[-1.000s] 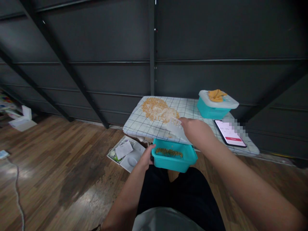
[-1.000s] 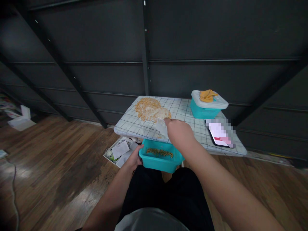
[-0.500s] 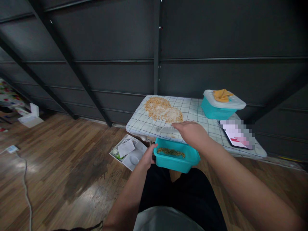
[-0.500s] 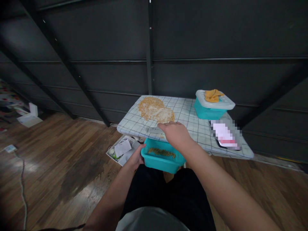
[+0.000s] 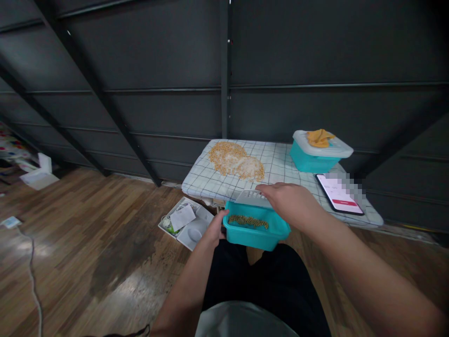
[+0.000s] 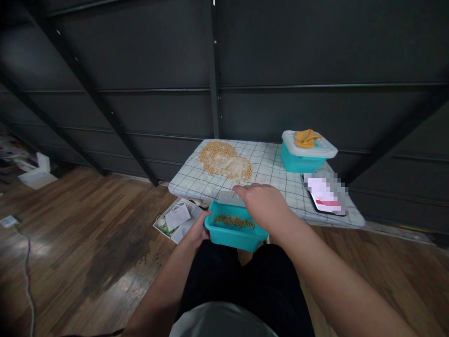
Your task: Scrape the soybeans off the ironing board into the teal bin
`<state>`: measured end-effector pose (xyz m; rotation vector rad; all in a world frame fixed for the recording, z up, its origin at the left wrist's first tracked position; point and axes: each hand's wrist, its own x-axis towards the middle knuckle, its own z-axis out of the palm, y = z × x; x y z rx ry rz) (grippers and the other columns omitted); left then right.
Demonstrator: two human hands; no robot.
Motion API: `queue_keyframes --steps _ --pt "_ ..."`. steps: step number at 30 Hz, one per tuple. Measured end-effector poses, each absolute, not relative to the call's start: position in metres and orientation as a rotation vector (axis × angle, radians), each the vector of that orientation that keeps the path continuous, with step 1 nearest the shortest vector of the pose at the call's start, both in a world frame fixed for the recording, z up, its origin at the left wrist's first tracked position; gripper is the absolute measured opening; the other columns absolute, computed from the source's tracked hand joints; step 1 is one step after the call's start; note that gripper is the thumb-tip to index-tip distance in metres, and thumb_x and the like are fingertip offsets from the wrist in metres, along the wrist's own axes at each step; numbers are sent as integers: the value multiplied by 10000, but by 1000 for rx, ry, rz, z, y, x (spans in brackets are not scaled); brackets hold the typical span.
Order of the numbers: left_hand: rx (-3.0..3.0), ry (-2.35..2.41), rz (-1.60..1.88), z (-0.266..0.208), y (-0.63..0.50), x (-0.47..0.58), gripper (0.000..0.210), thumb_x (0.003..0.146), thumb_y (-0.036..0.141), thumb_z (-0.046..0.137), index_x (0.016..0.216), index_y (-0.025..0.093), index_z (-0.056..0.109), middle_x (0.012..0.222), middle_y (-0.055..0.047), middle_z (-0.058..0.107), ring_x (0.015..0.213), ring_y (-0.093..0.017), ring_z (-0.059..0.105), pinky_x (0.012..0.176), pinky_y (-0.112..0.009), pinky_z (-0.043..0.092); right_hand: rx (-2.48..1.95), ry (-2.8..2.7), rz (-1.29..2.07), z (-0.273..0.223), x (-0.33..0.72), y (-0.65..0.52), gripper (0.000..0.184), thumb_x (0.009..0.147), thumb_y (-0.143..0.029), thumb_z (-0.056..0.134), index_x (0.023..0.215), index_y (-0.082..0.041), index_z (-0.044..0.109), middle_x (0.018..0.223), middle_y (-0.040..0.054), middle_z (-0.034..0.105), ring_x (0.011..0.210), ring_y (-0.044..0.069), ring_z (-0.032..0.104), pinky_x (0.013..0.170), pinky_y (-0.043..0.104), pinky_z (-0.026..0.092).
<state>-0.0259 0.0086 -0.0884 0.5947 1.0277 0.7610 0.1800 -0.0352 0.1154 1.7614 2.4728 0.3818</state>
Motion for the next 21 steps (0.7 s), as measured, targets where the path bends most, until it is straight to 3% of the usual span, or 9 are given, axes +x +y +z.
queue_keyframes --steps 7,15,21 --pt "619 1043 750 -87 9 -26 646 739 611 642 1251 216 633 1104 -103 742 1030 -332 676 755 -413 571 1998 2446 527 130 207 -1 424 946 -163 375 1297 -214 607 1030 120 746 830 242 694 662 318 479" --pt "639 1033 779 -87 7 -27 591 763 596 632 1245 255 639 1197 -99 709 1132 -354 628 726 -402 570 2024 2480 608 117 212 68 464 930 -155 397 1344 -230 591 1172 106 717 976 255 676 780 345 500" --pt "633 1026 758 -80 8 -27 588 781 582 608 1285 279 608 1183 -90 717 1135 -368 627 756 -445 564 1954 2507 472 102 202 99 507 901 -111 412 1362 -232 584 1177 109 718 957 239 681 782 330 494"
